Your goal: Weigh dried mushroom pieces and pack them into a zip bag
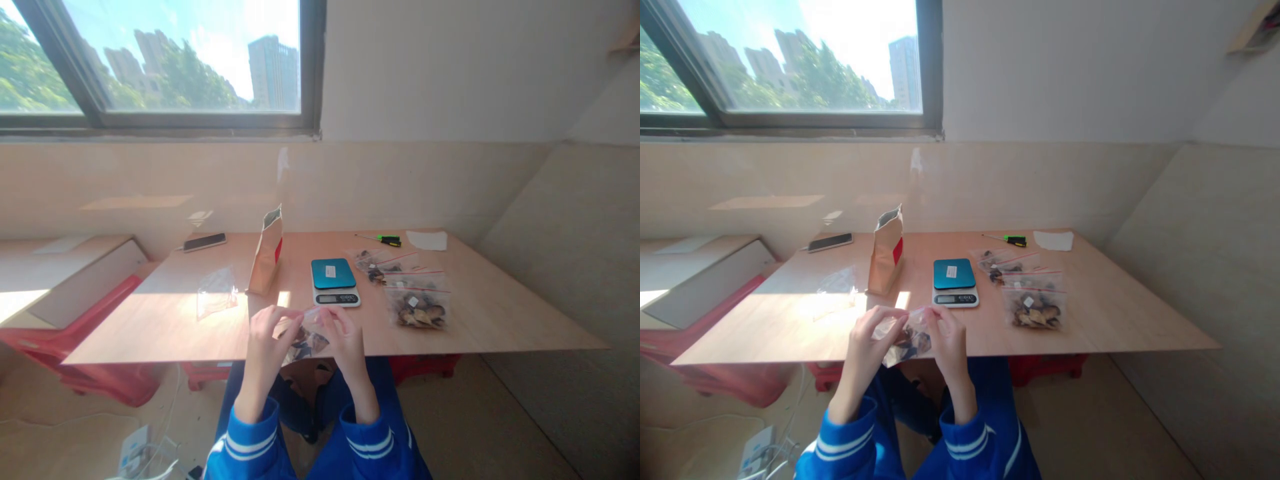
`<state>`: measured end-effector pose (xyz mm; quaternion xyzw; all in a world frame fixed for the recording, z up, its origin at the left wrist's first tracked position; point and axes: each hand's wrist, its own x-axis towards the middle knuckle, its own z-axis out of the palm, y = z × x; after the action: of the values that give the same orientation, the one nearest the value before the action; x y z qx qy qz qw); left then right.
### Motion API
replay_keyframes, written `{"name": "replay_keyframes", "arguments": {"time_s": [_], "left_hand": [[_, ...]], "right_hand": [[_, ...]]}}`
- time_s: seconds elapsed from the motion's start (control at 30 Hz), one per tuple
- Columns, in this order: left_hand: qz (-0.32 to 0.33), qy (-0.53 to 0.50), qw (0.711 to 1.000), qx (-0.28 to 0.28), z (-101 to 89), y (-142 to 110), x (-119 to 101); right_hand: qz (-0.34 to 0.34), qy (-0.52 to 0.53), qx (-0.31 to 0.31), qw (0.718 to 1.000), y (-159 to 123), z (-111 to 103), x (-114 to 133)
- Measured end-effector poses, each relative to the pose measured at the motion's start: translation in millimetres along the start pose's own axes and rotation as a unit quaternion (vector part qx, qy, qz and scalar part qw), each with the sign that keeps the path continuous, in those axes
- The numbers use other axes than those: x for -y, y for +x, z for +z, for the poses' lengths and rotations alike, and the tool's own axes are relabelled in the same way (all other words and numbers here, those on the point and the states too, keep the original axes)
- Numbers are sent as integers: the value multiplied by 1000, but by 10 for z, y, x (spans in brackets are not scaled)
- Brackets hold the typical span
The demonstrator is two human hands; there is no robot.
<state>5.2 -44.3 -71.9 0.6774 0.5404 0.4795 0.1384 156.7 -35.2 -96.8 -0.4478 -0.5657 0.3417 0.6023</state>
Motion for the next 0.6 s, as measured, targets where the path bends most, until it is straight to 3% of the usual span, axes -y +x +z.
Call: {"name": "replay_keyframes", "arguments": {"time_s": [0.27, 0.47, 0.6], "left_hand": [[-122, -135, 981, 73, 7, -1, -9], [-115, -121, 984, 63, -6, 15, -21], [-107, -124, 984, 64, 8, 12, -27]], "right_hand": [[1, 5, 11, 1000, -3, -30, -8], [-55, -44, 60, 996, 3, -100, 8], [-78, -82, 23, 993, 14, -114, 6]]}}
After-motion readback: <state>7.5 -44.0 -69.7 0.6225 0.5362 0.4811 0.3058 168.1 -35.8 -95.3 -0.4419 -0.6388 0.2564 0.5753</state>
